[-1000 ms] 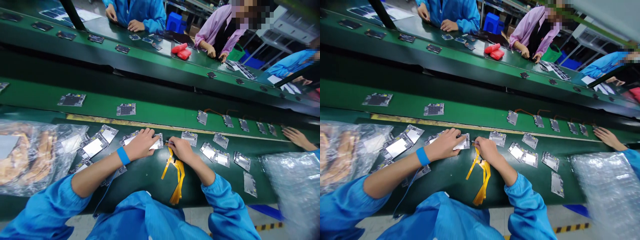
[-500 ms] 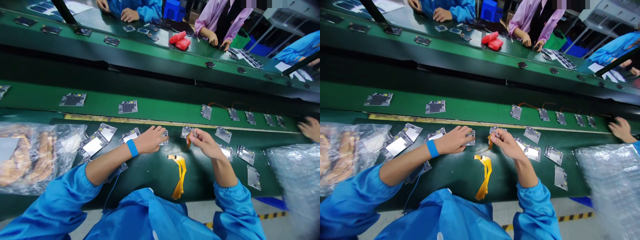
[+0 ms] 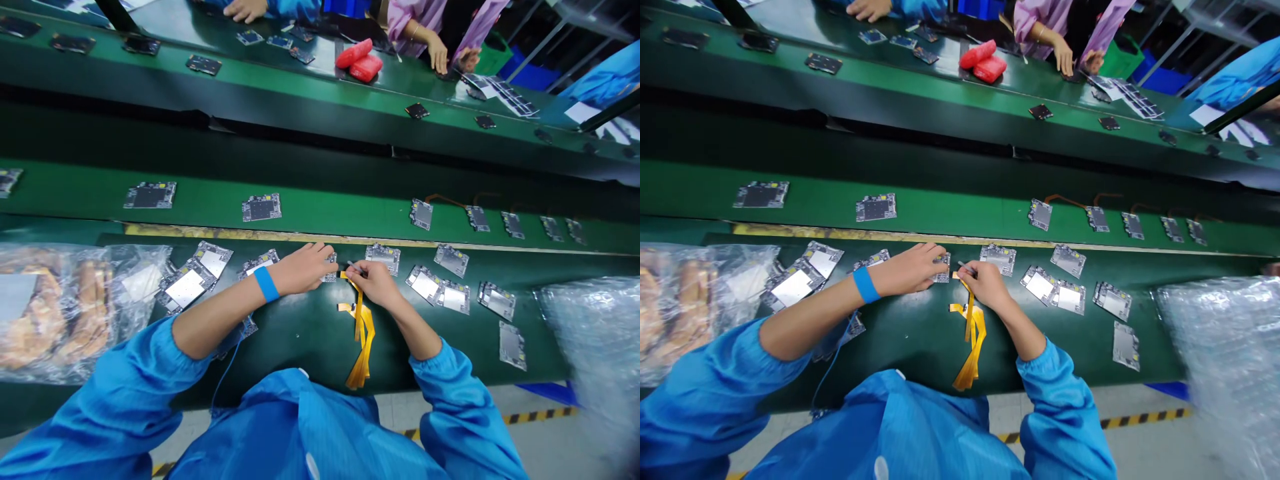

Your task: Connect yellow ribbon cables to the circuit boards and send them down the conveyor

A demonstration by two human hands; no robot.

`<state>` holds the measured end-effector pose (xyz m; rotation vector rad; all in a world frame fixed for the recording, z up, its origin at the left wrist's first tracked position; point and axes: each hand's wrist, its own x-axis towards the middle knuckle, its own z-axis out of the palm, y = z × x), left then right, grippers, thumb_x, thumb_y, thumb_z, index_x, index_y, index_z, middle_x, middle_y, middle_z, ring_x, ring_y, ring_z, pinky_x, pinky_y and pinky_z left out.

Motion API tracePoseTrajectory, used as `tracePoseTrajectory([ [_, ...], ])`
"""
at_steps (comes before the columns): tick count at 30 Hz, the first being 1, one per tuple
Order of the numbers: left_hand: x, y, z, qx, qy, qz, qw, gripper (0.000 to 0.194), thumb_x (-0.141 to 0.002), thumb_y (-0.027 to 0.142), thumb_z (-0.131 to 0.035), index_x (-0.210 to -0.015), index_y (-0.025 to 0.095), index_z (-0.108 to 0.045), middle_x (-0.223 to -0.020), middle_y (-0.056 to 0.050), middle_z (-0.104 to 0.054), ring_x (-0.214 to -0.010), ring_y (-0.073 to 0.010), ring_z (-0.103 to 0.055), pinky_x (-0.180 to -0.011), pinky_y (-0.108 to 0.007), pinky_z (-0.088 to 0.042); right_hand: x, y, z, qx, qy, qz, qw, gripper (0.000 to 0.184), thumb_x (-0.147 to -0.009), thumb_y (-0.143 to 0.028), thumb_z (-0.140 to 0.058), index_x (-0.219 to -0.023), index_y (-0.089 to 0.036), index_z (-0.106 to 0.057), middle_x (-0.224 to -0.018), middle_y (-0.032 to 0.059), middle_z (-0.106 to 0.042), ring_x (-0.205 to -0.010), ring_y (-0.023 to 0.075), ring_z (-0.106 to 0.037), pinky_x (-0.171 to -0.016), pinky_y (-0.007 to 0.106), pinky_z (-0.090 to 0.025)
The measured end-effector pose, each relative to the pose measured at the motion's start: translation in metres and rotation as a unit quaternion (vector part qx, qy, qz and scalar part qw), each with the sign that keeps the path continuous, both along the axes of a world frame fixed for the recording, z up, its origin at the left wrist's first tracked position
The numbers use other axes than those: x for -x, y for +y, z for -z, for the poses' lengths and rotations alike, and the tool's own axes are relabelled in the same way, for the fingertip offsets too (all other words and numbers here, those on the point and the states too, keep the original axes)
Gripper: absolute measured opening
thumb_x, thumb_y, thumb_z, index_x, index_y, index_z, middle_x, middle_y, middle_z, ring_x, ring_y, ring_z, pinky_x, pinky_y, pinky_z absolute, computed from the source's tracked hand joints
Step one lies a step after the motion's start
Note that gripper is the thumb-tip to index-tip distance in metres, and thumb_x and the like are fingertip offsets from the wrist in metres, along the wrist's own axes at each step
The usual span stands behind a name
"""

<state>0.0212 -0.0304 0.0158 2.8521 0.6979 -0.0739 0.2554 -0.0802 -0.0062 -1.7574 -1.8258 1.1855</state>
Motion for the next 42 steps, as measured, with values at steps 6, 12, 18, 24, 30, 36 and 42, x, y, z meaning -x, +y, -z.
tracePoseTrajectory([
  [6,0.006,-0.003,0.005,0.012,-0.019,-0.028,0.999,0.027,-0.087,0.019,-0.073,-0.112,0.016,-0.065,-0.134,-0.019,-0.054,-0.122,-0.0338,-0.054,-0.101,-0.046,-0.047,0.010,0.007,-0.002,-0.024,-0.063,-0.010,0.998,0.022,-0.090,-0.033,-0.062,-0.080,-0.017,-0.073,-0.069,0.0014,-0.069,-0.065,0.0159,-0.057,-0.059,0.025,-0.031],
  [12,0.009,-0.005,0.009,0.022,-0.045,-0.037,0.998,0.027,-0.087,0.019,-0.074,-0.112,0.016,-0.065,-0.136,-0.019,-0.055,-0.126,-0.0344,-0.053,-0.105,-0.049,-0.046,0.012,0.009,0.000,-0.021,-0.082,-0.007,0.996,0.018,-0.089,-0.029,-0.063,-0.081,-0.017,-0.075,-0.070,0.0018,-0.071,-0.065,0.0159,-0.057,-0.059,0.025,-0.031],
  [18,0.010,-0.004,0.008,0.011,-0.029,-0.031,0.999,0.026,-0.089,0.022,-0.073,-0.113,0.016,-0.065,-0.134,-0.019,-0.056,-0.124,-0.0337,-0.052,-0.105,-0.047,-0.047,0.012,0.008,0.000,-0.019,-0.095,-0.009,0.995,0.019,-0.088,-0.030,-0.063,-0.081,-0.018,-0.075,-0.069,0.0019,-0.070,-0.063,0.0157,-0.056,-0.058,0.025,-0.030],
  [24,0.009,-0.004,0.009,0.009,-0.026,-0.026,0.999,0.026,-0.089,0.022,-0.073,-0.114,0.014,-0.066,-0.133,-0.020,-0.056,-0.123,-0.0345,-0.053,-0.104,-0.048,-0.047,0.012,0.009,-0.003,-0.019,-0.096,-0.013,0.995,0.018,-0.088,-0.030,-0.063,-0.080,-0.018,-0.075,-0.069,0.0017,-0.070,-0.063,0.0155,-0.056,-0.058,0.025,-0.030],
  [30,0.010,-0.006,0.011,-0.002,-0.029,-0.023,0.999,0.022,-0.092,0.022,-0.070,-0.113,0.016,-0.068,-0.133,-0.020,-0.056,-0.123,-0.0343,-0.052,-0.103,-0.048,-0.046,0.014,0.013,-0.007,0.001,-0.077,-0.022,0.997,0.018,-0.087,-0.029,-0.064,-0.081,-0.017,-0.076,-0.071,0.0023,-0.071,-0.066,0.0161,-0.058,-0.059,0.025,-0.033],
  [36,0.010,-0.009,0.021,-0.020,-0.053,-0.019,0.998,0.031,-0.097,0.018,-0.061,-0.128,0.024,-0.068,-0.126,-0.017,-0.059,-0.117,-0.0310,-0.053,-0.100,-0.046,-0.047,0.015,0.016,-0.008,0.012,-0.090,-0.029,0.995,0.019,-0.088,-0.027,-0.064,-0.078,-0.016,-0.076,-0.066,0.0008,-0.068,-0.062,0.0144,-0.055,-0.057,0.025,-0.031],
  [42,0.007,-0.012,0.016,-0.054,-0.049,-0.003,0.997,0.040,-0.101,0.014,-0.053,-0.134,0.030,-0.067,-0.133,-0.016,-0.058,-0.116,-0.0294,-0.054,-0.099,-0.044,-0.044,0.017,0.015,-0.005,-0.001,-0.120,-0.033,0.992,0.016,-0.089,-0.026,-0.065,-0.081,-0.018,-0.076,-0.067,0.0012,-0.069,-0.063,0.0155,-0.056,-0.058,0.025,-0.031],
])
